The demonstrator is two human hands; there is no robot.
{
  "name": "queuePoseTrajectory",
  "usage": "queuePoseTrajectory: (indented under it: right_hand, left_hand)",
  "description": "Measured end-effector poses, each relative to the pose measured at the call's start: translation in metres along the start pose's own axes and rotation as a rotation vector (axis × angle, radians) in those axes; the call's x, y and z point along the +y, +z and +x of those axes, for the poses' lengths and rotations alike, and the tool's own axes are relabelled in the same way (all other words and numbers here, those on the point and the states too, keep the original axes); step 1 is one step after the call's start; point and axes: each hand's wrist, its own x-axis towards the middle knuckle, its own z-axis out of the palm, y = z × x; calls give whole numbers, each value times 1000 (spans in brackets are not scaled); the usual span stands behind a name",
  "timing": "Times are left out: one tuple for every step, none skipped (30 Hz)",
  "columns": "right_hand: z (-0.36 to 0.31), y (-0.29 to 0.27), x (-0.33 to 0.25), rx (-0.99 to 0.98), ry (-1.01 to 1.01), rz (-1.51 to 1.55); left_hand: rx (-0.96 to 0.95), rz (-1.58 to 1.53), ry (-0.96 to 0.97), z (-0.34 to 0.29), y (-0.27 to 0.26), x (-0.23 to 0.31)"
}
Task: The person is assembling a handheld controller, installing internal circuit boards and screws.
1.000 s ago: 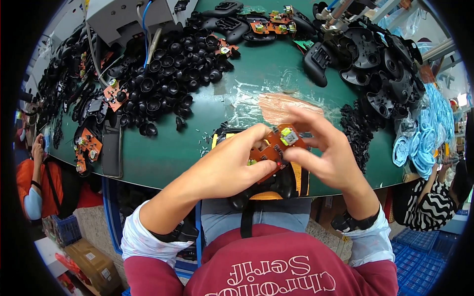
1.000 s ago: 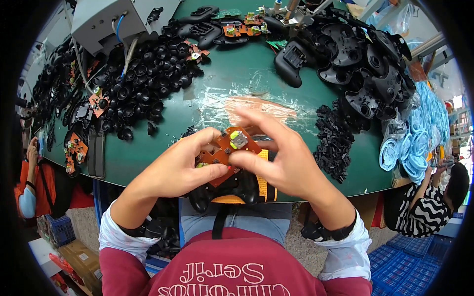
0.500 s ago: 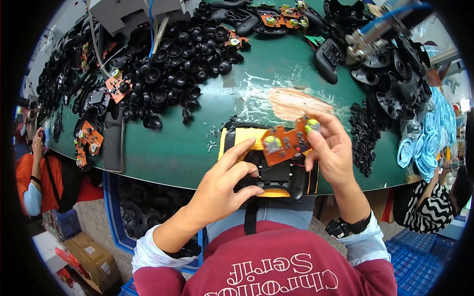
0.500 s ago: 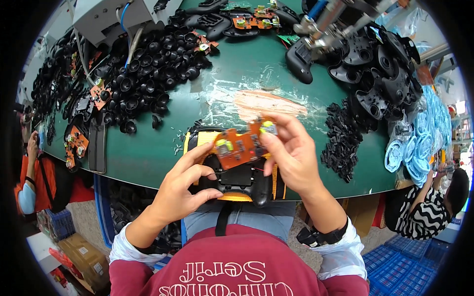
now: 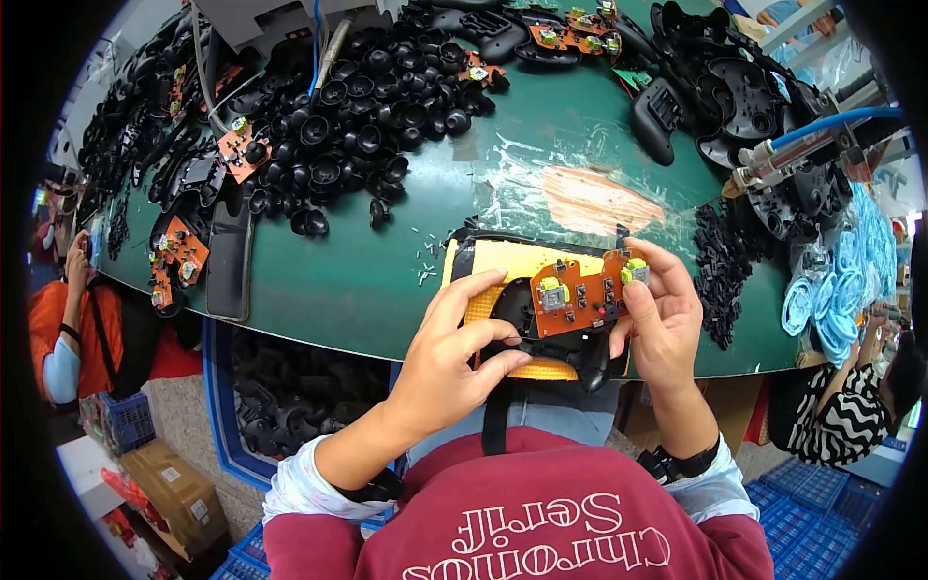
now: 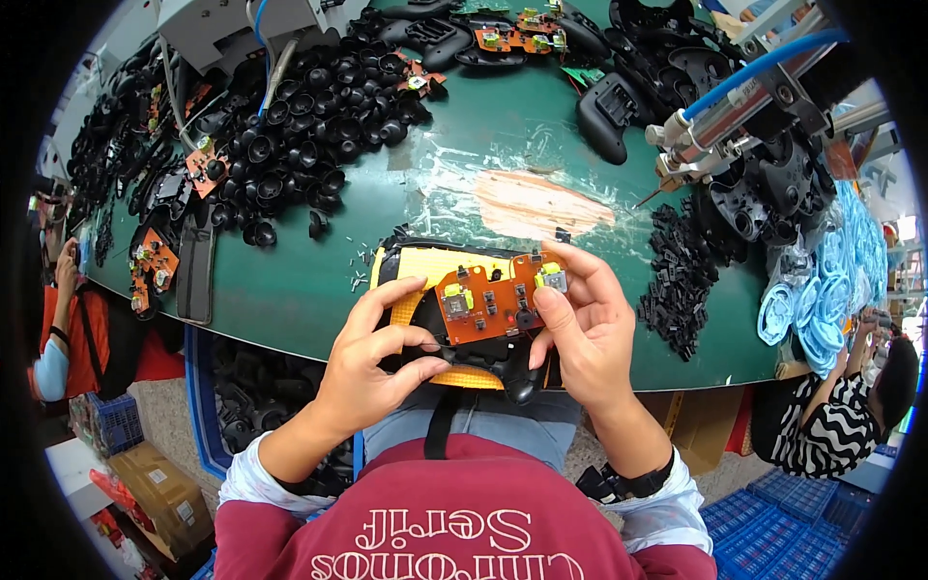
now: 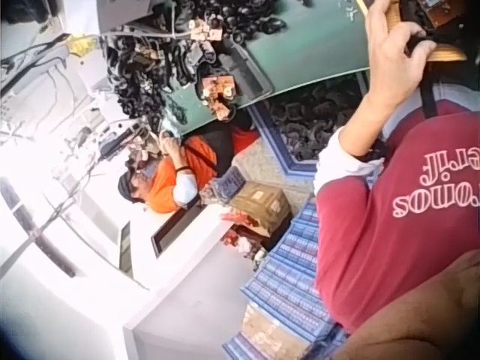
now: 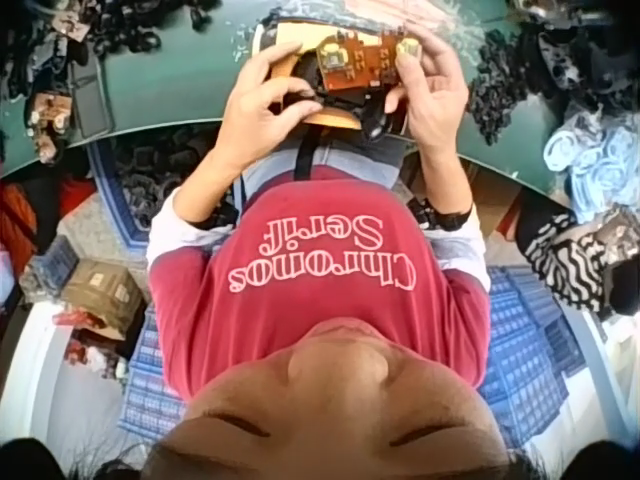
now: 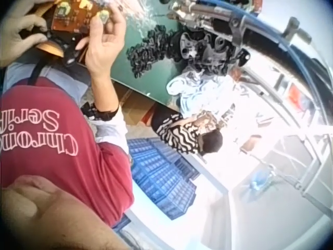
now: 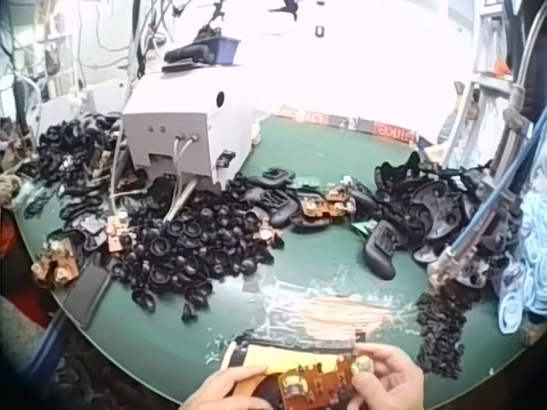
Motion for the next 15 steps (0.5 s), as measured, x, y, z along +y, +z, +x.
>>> queuePoseTrajectory:
  right_hand:
    - [-2, 0, 1, 13, -7, -25]
    - [-6, 2, 2, 16, -7, -26]
    - [-9, 6, 4, 29, -20, -46]
    - [-12, 8, 6, 42, -34, -65]
    - [-13, 8, 9, 42, -34, -66]
    - [-14, 7, 13, 37, -64, -137]
    - [-15, 8, 16, 33, -95, -208]
    - [-16, 12, 16, 69, -107, -215]
    - [-16, 14, 17, 71, -107, -216]
    - [-16, 15, 17, 69, -140, -281]
    - [-17, 16, 17, 65, -173, -345]
    - [-17, 13, 25, 112, -221, -448]
    - [-17, 13, 21, 113, -220, -447]
    - [-16, 14, 15, 98, -331, -643]
    - [-15, 14, 11, 81, -442, -840]
  left_hand:
    - [0, 0, -1, -2, 2, -1]
    - [30, 43, 47, -3, 4, -2]
    - [61, 86, 94, -5, 6, -2]
    - [59, 84, 95, -6, 7, -1]
    - [82, 90, 68, -6, 8, -1]
    - [105, 97, 42, -7, 9, 0]
    - [106, 98, 42, -8, 10, 2]
    - [133, 115, 38, -9, 10, 4]
    - [160, 132, 33, -11, 11, 6]
    - [159, 131, 34, -13, 11, 5]
    - [169, 163, 88, -16, 11, 3]
    - [178, 195, 143, -18, 11, 1]
    - [176, 195, 143, -20, 11, 0]
    - [161, 205, 174, -22, 11, -1]
    - [146, 215, 204, -23, 10, -2]
